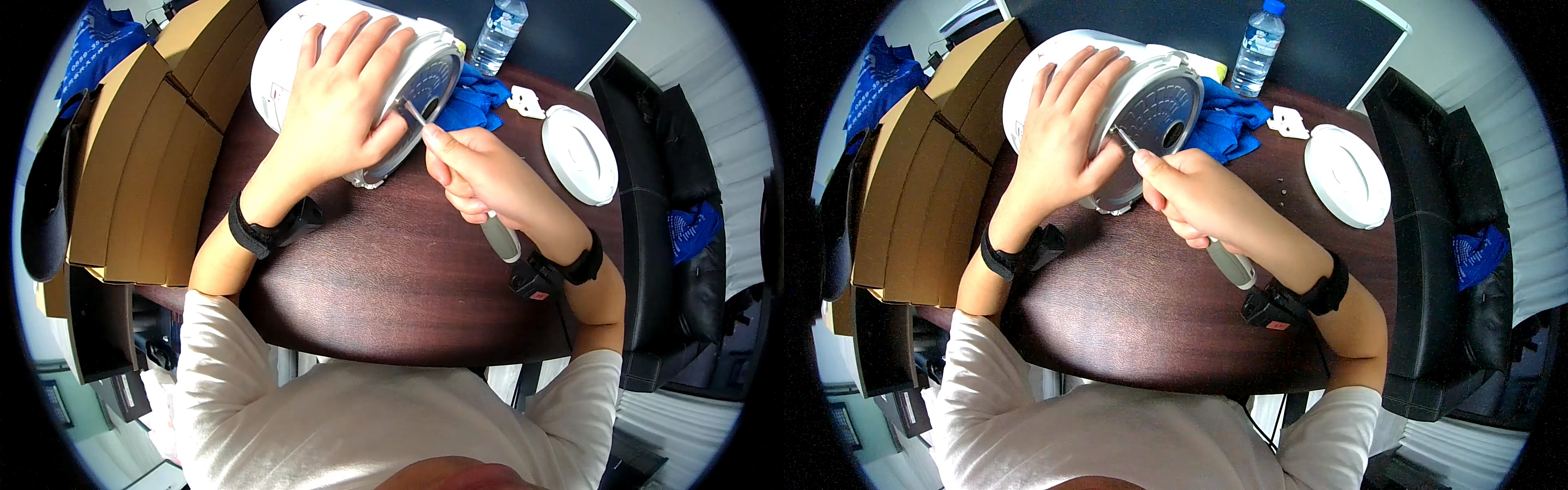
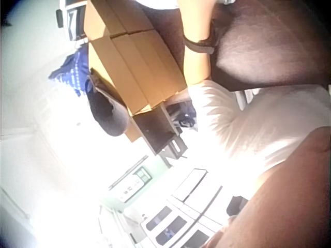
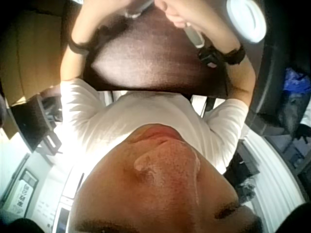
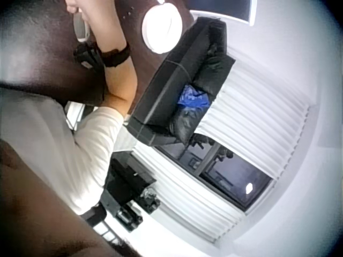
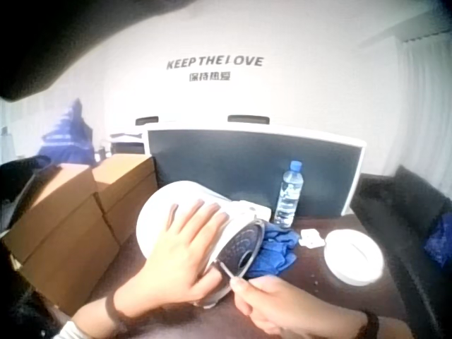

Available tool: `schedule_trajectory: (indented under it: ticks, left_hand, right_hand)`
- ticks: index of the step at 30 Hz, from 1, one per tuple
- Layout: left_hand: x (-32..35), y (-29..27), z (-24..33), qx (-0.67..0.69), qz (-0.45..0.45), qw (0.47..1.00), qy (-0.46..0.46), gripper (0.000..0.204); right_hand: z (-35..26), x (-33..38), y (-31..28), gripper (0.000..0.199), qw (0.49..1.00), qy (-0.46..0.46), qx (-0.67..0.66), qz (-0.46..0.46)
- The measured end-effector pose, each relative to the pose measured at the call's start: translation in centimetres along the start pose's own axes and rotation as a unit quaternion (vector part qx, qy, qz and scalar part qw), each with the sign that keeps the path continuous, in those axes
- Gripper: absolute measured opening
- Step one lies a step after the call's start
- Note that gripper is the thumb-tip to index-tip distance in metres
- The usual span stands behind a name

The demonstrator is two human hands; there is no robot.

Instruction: The person uses a screwdriver to remove screws from the base of a white cylindrical appliance. They rotate the appliance to access different screw locations and place removed screws on the table.

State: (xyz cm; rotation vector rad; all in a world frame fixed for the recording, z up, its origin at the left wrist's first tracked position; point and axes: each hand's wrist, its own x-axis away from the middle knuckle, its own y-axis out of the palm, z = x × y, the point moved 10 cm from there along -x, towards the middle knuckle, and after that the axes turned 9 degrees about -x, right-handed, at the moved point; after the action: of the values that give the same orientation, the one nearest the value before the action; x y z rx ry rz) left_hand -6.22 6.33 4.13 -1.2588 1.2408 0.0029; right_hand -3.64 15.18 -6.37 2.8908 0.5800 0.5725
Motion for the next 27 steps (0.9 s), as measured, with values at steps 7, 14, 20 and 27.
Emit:
schedule_trajectory:
  ticks: [7, 14, 20, 27]
  left_hand:
    - [0.28, 0.37, -0.44, -0.003, -0.001, 1.000, -0.006, 0.072]
    - [0.32, 0.46, -0.48, -0.006, -0.002, 1.000, -0.006, 0.071]
    - [0.39, 0.58, -0.62, -0.007, -0.005, 1.000, -0.010, 0.071]
    - [0.11, 0.07, -0.06, -0.012, -0.005, 1.000, 0.000, 0.070]
  right_hand:
    - [0.44, 0.23, 0.01, 0.048, 1.000, 0.020, 0.004, 0.009]
    - [0.33, 0.15, 0.34, 0.048, 1.000, 0.015, 0.002, -0.011]
    - [0.54, 0.25, 0.10, 0.048, 1.000, 0.021, -0.004, -0.009]
    - [0.49, 0.15, 0.20, 0.048, 1.000, 0.018, 0.013, -0.004]
